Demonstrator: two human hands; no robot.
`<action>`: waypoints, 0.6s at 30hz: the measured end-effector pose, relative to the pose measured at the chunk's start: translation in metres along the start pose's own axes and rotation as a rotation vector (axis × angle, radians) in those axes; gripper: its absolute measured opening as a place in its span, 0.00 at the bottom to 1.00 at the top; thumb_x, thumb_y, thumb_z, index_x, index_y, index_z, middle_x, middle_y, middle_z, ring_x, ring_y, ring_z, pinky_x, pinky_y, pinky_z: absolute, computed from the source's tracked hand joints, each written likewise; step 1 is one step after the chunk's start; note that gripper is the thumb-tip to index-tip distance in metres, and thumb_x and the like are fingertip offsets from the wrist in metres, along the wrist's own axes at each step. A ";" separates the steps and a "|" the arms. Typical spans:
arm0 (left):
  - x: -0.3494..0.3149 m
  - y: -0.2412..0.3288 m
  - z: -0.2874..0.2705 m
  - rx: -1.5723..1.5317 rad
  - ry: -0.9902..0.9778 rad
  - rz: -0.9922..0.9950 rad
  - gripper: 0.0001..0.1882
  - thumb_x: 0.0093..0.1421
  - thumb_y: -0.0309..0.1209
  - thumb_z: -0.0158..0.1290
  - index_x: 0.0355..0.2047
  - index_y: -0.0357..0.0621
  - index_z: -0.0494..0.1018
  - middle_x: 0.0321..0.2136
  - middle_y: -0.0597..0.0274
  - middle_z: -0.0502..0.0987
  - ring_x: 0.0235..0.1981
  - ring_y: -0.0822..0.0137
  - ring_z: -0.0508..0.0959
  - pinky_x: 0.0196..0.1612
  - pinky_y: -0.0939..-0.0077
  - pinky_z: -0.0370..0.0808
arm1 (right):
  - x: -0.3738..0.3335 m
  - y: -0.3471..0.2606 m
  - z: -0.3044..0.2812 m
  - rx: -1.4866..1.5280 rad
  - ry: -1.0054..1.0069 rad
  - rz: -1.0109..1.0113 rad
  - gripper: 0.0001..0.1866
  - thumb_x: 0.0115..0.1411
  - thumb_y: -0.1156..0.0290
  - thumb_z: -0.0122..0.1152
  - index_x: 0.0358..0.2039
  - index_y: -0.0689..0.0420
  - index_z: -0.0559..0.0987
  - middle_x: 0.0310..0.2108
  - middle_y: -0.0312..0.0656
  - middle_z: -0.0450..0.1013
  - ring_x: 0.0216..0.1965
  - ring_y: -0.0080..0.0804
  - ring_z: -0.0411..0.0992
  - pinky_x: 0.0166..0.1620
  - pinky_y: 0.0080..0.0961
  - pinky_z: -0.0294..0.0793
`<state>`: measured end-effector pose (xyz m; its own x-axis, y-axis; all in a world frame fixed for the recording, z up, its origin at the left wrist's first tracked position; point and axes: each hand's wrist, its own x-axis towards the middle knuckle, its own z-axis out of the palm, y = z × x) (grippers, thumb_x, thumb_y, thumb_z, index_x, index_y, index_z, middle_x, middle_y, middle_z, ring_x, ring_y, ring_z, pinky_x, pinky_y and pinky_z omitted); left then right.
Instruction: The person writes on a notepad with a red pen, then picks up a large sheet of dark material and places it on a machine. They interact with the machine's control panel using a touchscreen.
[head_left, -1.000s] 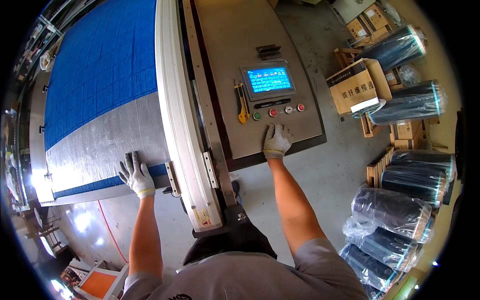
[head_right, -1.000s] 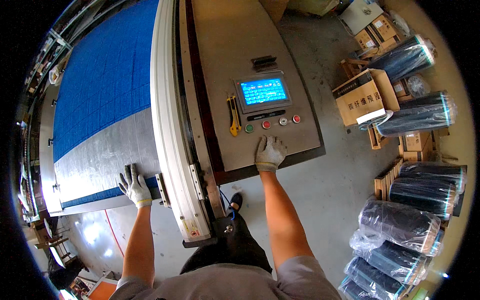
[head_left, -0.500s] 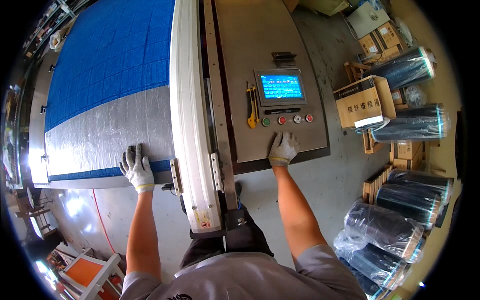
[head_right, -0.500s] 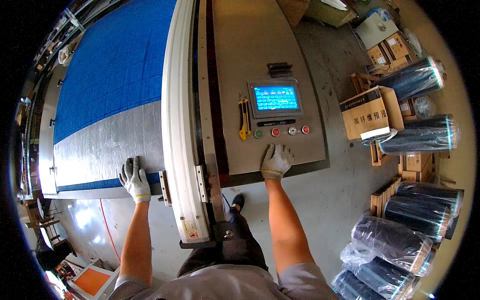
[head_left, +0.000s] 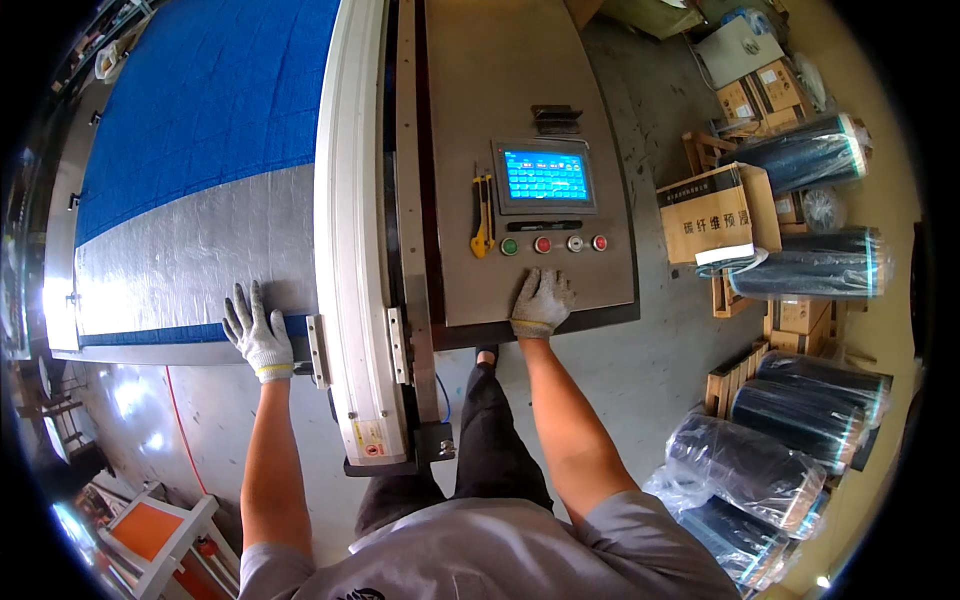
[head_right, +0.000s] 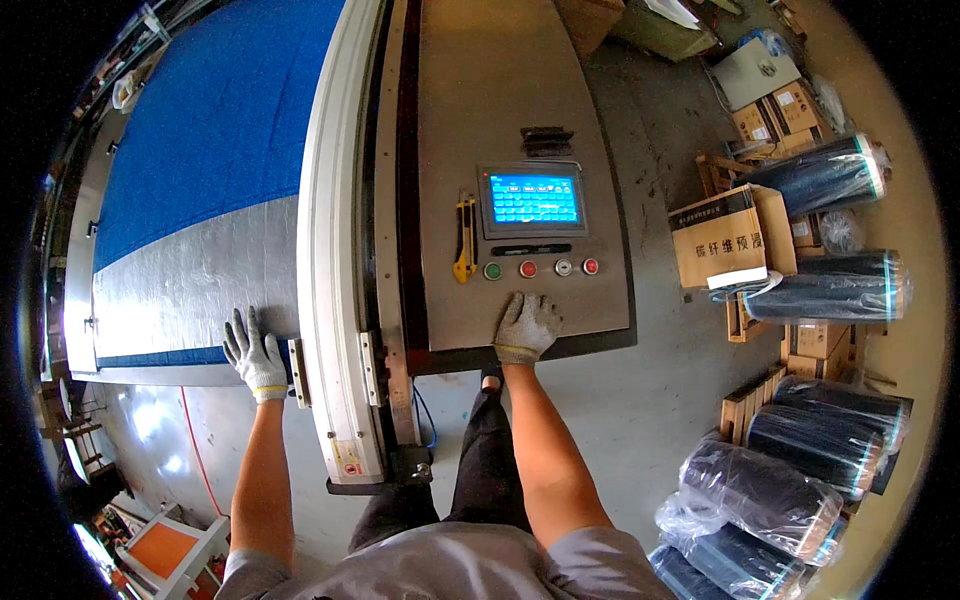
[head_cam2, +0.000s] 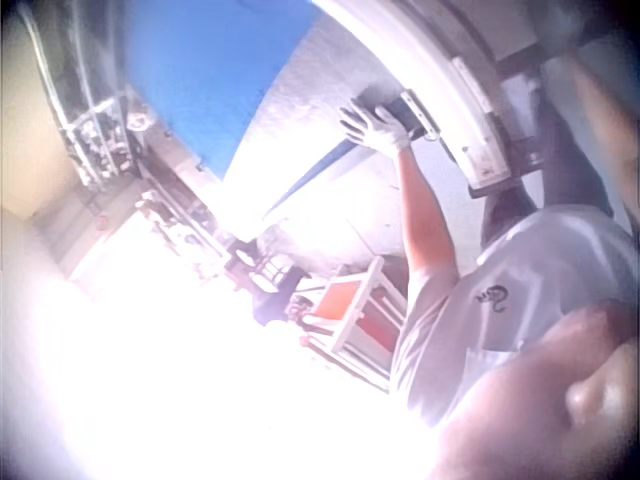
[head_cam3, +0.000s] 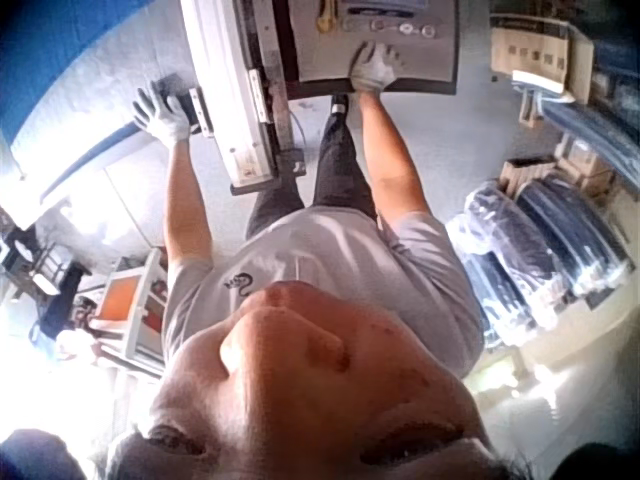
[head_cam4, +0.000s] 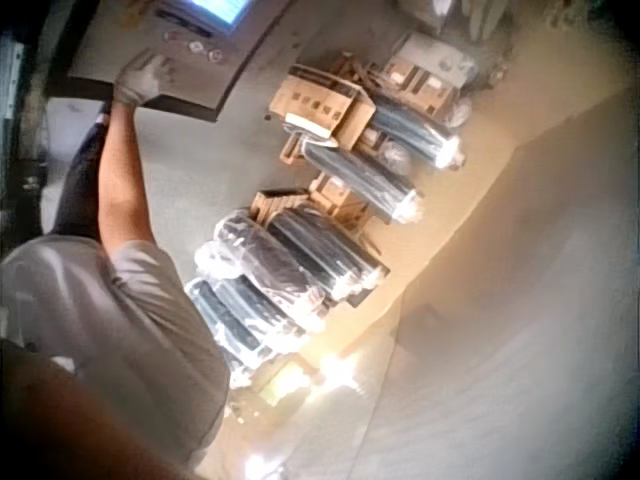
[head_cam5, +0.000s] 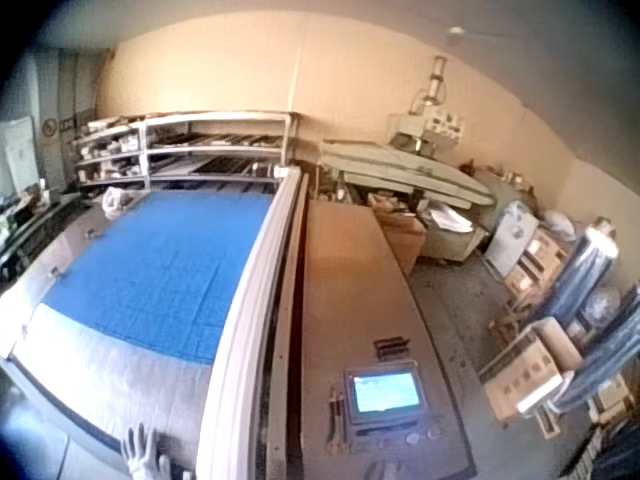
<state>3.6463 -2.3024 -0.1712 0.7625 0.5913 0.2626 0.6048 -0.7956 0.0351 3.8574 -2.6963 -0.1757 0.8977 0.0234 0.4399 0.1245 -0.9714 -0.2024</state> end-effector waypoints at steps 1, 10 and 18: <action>0.001 0.002 -0.002 0.008 -0.011 0.001 0.31 0.65 0.47 0.44 0.68 0.56 0.61 0.69 0.54 0.56 0.70 0.45 0.54 0.71 0.46 0.44 | 0.000 -0.001 -0.001 0.012 0.000 0.000 0.11 0.64 0.63 0.51 0.33 0.56 0.76 0.34 0.49 0.74 0.38 0.54 0.72 0.41 0.50 0.68; 0.004 0.002 0.001 0.003 -0.073 0.016 0.28 0.64 0.40 0.47 0.66 0.57 0.64 0.68 0.56 0.60 0.69 0.49 0.56 0.70 0.51 0.49 | 0.005 0.014 0.004 0.353 -0.028 0.114 0.12 0.67 0.64 0.54 0.34 0.60 0.76 0.33 0.51 0.74 0.35 0.51 0.74 0.41 0.42 0.73; -0.001 -0.031 0.039 0.107 -0.002 0.088 0.29 0.66 0.47 0.43 0.67 0.59 0.63 0.68 0.60 0.60 0.67 0.49 0.59 0.69 0.53 0.55 | 0.139 0.023 0.014 0.303 -0.052 -0.237 0.17 0.62 0.69 0.57 0.52 0.49 0.76 0.49 0.50 0.71 0.46 0.53 0.72 0.49 0.43 0.73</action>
<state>3.6356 -2.2736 -0.2101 0.8139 0.5204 0.2584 0.5568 -0.8257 -0.0909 3.9909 -2.7124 -0.1313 0.8485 0.2585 0.4618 0.4432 -0.8240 -0.3530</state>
